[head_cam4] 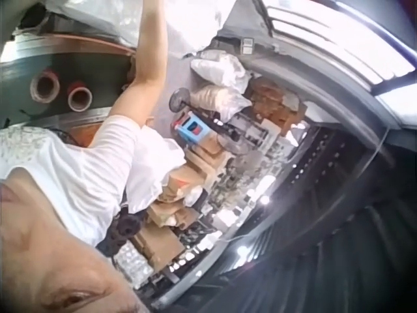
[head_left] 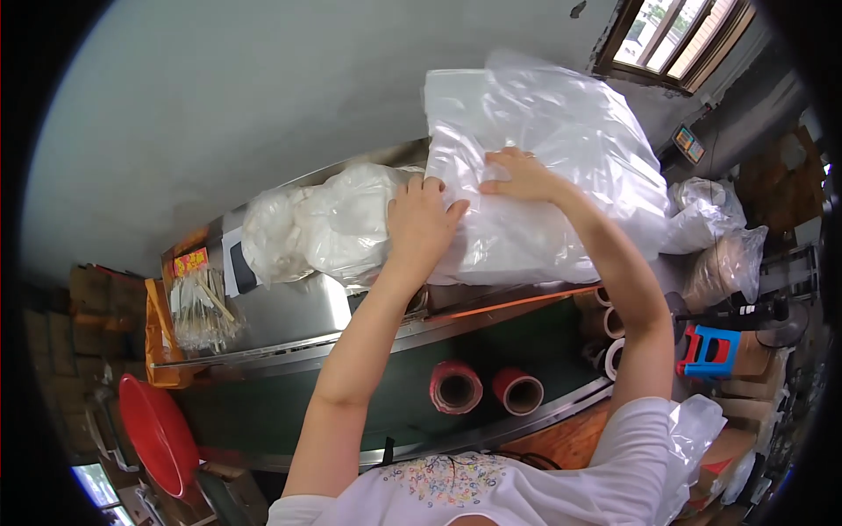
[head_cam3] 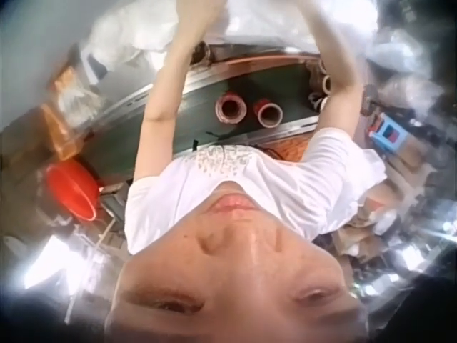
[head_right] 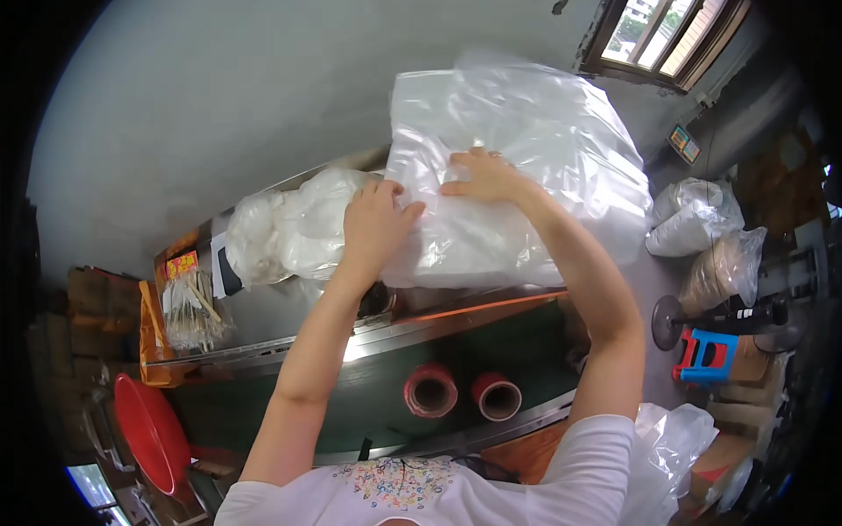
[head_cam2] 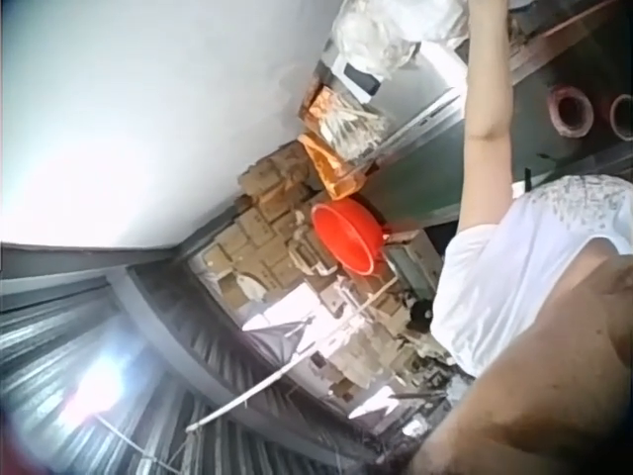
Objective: Folding large plastic sheets and packing rolls of tape into plastic bags on an assembly line.
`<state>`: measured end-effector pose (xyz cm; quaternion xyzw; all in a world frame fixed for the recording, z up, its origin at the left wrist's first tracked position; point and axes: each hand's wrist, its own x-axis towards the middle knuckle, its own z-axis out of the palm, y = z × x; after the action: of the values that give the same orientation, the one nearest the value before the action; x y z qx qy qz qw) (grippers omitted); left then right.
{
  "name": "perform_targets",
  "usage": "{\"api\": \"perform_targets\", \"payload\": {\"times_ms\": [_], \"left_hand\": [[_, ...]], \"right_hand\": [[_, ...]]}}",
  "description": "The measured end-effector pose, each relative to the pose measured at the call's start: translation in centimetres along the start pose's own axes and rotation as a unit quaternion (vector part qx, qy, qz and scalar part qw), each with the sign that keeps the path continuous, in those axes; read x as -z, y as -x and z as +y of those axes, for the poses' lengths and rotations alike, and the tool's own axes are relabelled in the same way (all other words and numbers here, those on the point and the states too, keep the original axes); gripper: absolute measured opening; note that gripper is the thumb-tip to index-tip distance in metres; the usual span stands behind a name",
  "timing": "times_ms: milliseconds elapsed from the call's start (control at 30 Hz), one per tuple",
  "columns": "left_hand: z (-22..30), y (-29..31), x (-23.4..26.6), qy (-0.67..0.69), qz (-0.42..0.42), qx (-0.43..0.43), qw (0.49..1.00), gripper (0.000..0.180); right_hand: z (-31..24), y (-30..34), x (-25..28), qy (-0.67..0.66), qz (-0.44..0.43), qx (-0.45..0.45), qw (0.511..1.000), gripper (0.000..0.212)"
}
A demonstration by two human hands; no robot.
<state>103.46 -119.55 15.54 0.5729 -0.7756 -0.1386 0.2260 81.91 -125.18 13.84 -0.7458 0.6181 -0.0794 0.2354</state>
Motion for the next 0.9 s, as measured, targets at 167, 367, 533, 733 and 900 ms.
{"api": "perform_targets", "payload": {"times_ms": [167,367,533,733,900], "left_hand": [[-0.5,1.2,-1.7,-0.001,-0.019,0.022,1.000,0.024],[0.7,3.1,2.0,-0.049,0.100,-0.036,0.993,0.012],[2.8,5.7,1.9,-0.022,0.165,-0.140,0.976,0.013],[1.9,13.6,-1.3,0.168,0.225,-0.128,0.951,0.046],[-4.9,24.7,-6.8,0.073,-0.133,-0.173,0.973,0.063]], "right_hand": [[1.7,0.8,-2.2,-0.034,-0.015,0.108,0.993,0.064],[-5.7,14.9,-1.6,-0.172,0.509,0.097,0.838,0.005],[-1.7,32.0,-24.6,0.154,-0.028,-0.086,0.984,0.059],[4.5,37.4,-29.4,-0.100,-0.003,-0.247,0.964,0.039],[-0.6,35.1,-1.7,-0.481,0.141,-0.098,0.859,0.023]]}}
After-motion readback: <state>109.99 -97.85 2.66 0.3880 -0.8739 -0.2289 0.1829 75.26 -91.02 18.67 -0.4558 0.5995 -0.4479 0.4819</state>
